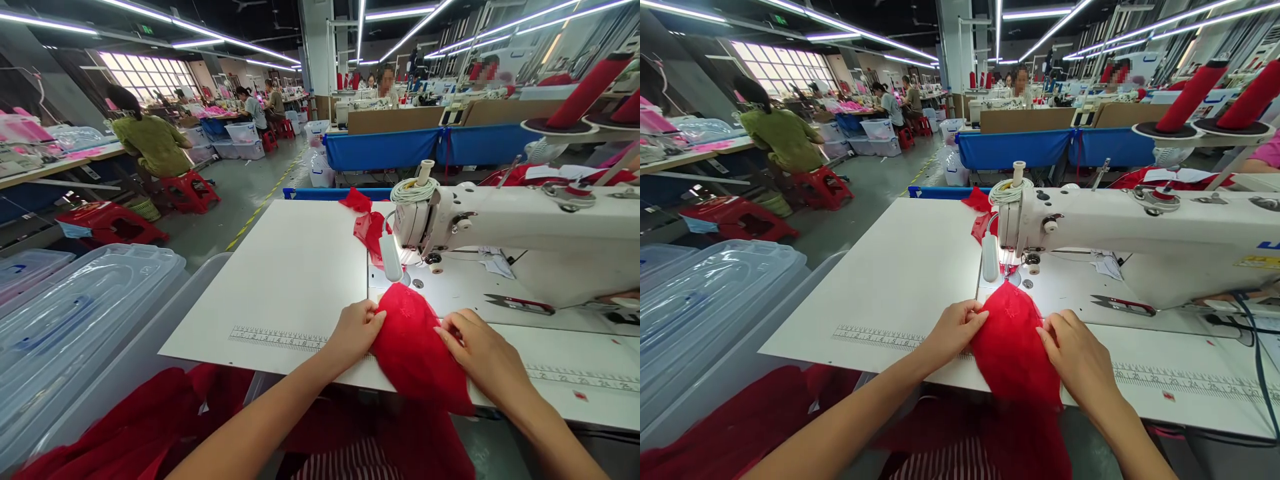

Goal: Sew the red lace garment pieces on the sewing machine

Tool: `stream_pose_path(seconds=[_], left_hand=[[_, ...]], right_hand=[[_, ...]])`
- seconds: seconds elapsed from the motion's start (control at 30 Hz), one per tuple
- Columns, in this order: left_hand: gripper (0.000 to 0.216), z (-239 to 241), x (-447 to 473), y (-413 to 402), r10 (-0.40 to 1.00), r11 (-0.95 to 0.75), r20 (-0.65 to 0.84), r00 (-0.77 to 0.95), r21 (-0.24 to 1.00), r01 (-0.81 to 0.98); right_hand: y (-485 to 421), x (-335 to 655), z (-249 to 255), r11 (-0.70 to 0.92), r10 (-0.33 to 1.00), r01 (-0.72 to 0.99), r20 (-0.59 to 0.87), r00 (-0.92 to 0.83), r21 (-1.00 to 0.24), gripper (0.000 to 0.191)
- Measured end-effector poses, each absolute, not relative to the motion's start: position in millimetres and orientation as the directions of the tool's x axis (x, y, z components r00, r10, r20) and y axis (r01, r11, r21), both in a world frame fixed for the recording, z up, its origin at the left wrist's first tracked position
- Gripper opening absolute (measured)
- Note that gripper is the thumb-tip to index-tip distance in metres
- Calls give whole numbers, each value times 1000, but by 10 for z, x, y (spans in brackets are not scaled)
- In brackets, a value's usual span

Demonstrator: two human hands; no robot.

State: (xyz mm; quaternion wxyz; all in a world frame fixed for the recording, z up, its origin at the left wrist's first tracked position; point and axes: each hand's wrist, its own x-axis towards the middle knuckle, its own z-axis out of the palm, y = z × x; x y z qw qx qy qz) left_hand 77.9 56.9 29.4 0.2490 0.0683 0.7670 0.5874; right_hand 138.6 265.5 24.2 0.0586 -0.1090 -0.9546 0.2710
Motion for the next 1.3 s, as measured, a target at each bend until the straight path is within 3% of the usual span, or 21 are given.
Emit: stream_pose_path(seconds=[0.07, 0.13, 0.2, 0.27, 0.3, 0.37, 0.43, 0.5, 0.67, 0.83, 1.1, 1.17, 1.3], left_hand=[[14, 294, 755, 567, 378, 327, -245, -893, 938, -119], [16, 313, 765, 555, 397, 364, -215, -892, 929, -62], [33, 347, 789, 544, 425, 519, -161, -891, 849, 94], [40, 386, 812, 542, 459, 739, -140, -877, 608, 290], [38, 404, 822, 546, 470, 811, -155, -869, 465, 355], [33, 439, 844, 570, 473, 869, -212, -855, 274, 413], [32, 478, 869, 617, 467, 880, -232, -853, 219, 422], [33, 523, 889, 694, 501, 860, -181, -846, 207, 466], [17, 560, 871, 997, 693, 700, -78, -717, 315, 641], [36, 458, 880, 1265, 621, 762, -165, -766, 354, 542], [25, 492, 893, 1211, 636, 762, -195, -747, 313, 567], [24, 456, 865, 1137, 645, 735, -156, -748, 393, 552], [20, 342, 776, 994, 609, 604, -86, -789, 695, 390]], right_hand=[[2610, 1381, 242, 673, 262, 149, 45, -964, -724, 33], [2595, 1381, 253, 357, 255, 211, -123, -959, -910, 38], [2616, 1380, 274, 57, 110, 355, -347, -931, -933, 42], [2675, 1376, 291, -40, -21, 433, -433, -901, -900, 48], [2716, 1374, 292, -4, -9, 408, -408, -913, -913, 49], [2798, 1375, 275, 208, 151, 282, -254, -955, -937, 41], [2852, 1388, 242, 486, 264, 178, -50, -963, -856, 32], [2853, 1413, 216, 658, 250, 113, 75, -965, -745, 28], [2709, 1474, 201, 762, 170, -44, 266, -949, -647, 23], [2684, 1476, 83, 802, 101, -217, 484, -869, -557, 18], [2749, 1434, -44, 842, 7, -297, 560, -829, -451, 19], [2743, 1446, -63, 850, 21, -277, 554, -832, -448, 21], [2756, 1451, -100, 907, 21, -214, 547, -837, -362, 24]])
